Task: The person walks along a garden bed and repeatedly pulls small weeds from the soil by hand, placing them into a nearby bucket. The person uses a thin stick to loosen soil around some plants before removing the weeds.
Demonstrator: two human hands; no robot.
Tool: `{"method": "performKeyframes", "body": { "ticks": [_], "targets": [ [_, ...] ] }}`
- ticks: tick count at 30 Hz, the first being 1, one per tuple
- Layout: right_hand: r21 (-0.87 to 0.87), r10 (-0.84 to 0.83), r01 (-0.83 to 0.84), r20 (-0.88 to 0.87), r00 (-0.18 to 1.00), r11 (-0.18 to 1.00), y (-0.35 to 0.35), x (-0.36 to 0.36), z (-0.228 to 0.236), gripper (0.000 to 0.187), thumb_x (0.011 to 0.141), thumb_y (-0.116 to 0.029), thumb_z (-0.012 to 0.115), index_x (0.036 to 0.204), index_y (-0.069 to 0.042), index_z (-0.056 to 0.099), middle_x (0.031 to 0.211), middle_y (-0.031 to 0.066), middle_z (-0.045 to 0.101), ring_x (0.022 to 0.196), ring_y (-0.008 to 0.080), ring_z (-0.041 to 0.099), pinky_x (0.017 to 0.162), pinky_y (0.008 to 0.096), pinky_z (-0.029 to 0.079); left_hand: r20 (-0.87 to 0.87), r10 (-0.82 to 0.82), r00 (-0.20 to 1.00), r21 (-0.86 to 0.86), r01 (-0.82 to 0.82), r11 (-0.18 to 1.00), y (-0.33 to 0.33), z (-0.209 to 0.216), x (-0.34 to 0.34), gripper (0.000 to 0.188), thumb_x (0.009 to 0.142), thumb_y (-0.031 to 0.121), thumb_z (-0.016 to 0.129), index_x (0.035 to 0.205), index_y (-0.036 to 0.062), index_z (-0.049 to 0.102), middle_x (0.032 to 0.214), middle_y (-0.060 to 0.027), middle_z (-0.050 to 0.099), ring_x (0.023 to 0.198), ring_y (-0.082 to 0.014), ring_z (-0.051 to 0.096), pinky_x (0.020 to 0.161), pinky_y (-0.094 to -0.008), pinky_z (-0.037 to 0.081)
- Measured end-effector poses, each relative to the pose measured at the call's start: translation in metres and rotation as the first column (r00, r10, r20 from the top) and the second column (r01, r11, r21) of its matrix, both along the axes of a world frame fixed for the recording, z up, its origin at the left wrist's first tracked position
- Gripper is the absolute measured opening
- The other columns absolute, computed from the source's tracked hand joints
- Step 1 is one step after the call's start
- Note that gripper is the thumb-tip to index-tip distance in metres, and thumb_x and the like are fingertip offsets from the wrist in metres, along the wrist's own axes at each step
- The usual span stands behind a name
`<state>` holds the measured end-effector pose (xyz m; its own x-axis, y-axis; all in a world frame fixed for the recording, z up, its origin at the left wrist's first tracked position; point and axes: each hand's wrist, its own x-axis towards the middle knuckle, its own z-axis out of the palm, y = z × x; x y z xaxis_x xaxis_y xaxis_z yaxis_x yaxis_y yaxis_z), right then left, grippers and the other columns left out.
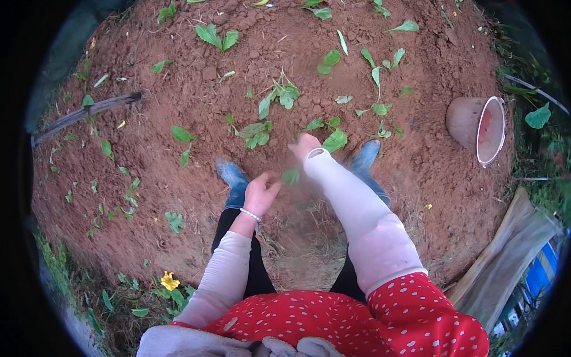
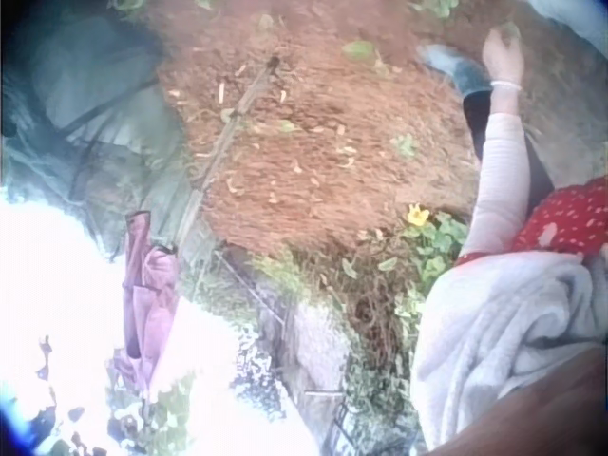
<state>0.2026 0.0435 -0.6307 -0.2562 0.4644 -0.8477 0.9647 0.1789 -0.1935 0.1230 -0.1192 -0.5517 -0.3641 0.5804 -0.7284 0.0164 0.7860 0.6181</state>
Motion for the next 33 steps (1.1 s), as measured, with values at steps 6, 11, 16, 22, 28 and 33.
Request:
{"method": "performKeyframes", "body": {
  "ticks": [6, 11, 16, 22, 28, 33],
  "targets": [
    [-0.06, -0.083, 0.089, 0.1, 0.992, 0.994, -0.004, -0.024, -0.036, 0.038, 0.069, -0.031, 0.064, 0.085, 0.003, 0.062, 0.089, 0.0238, 0.059, 0.087, 0.0358, 0.057, 0.077, 0.0395, 0.045, -0.022, -0.006, 1.0, 0.03, 0.006, 1.0, -0.004, -0.003, 0.001, 0.028, 0.073, 0.02, 0.059, 0.095, 0.0031, 0.059, 0.086, -0.0157, 0.061, 0.079, -0.0281, 0.059, 0.07, -0.0338, 0.046],
    [0.05, 0.009, -0.016, 0.129, 0.992, 0.999, -0.012, -0.006, -0.087, 0.025, 0.072, -0.019, 0.056, 0.082, 0.003, 0.062, 0.087, 0.0231, 0.06, 0.086, 0.0361, 0.058, 0.077, 0.0396, 0.046, 0.002, -0.028, 1.0, 0.033, 0.028, 0.999, 0.003, -0.003, -0.001, 0.028, 0.073, 0.022, 0.058, 0.095, 0.0048, 0.058, 0.088, -0.0167, 0.059, 0.081, -0.0322, 0.057, 0.073, -0.0393, 0.044],
    [0.021, 0.004, -0.008, 0.173, 0.985, 1.0, 0.008, -0.007, -0.059, 0.024, 0.075, -0.015, 0.049, 0.086, 0.001, 0.062, 0.092, 0.0225, 0.058, 0.091, 0.0371, 0.055, 0.078, 0.0397, 0.045, -0.009, -0.019, 1.0, 0.038, 0.019, 0.999, 0.001, -0.011, 0.004, 0.028, 0.073, 0.022, 0.058, 0.095, 0.0049, 0.058, 0.085, -0.0168, 0.06, 0.08, -0.0331, 0.056, 0.072, -0.0393, 0.044],
    [-0.065, -0.145, 0.139, -0.099, 0.985, 0.988, 0.001, 0.024, 0.061, 0.021, 0.078, -0.017, 0.053, 0.086, 0.0, 0.061, 0.068, 0.0185, 0.059, 0.054, 0.0329, 0.058, 0.054, 0.0382, 0.046, 0.228, 0.212, 0.95, 0.056, -0.23, 0.971, 0.001, -0.044, 0.026, 0.032, 0.076, 0.025, 0.059, 0.098, 0.0012, 0.058, 0.069, -0.0133, 0.06, 0.063, -0.0265, 0.059, 0.056, -0.0343, 0.046],
    [0.179, 0.025, 0.026, -0.275, 0.961, 0.983, -0.048, 0.03, 0.124, 0.014, 0.078, -0.014, 0.054, 0.083, -0.002, 0.055, 0.063, 0.0204, 0.056, 0.061, 0.0374, 0.055, 0.055, 0.0437, 0.043, 0.679, 0.631, 0.376, -0.376, -0.56, 0.738, 0.04, -0.014, 0.015, 0.015, 0.08, 0.019, 0.06, 0.077, 0.0067, 0.052, 0.054, 0.0044, 0.042, 0.04, -0.0048, 0.035, 0.035, -0.0202, 0.025],
    [0.124, 0.263, -0.24, -0.231, 0.937, 0.963, -0.045, 0.048, 0.136, 0.011, 0.077, -0.012, 0.052, 0.073, -0.001, 0.05, 0.053, 0.0205, 0.051, 0.052, 0.0369, 0.053, 0.049, 0.0458, 0.042, 0.699, 0.693, 0.176, -0.519, -0.543, 0.661, 0.038, -0.02, 0.03, 0.013, 0.08, 0.016, 0.059, 0.076, 0.0069, 0.051, 0.054, 0.0039, 0.04, 0.039, -0.0054, 0.032, 0.035, -0.0207, 0.024]
  ]
}}
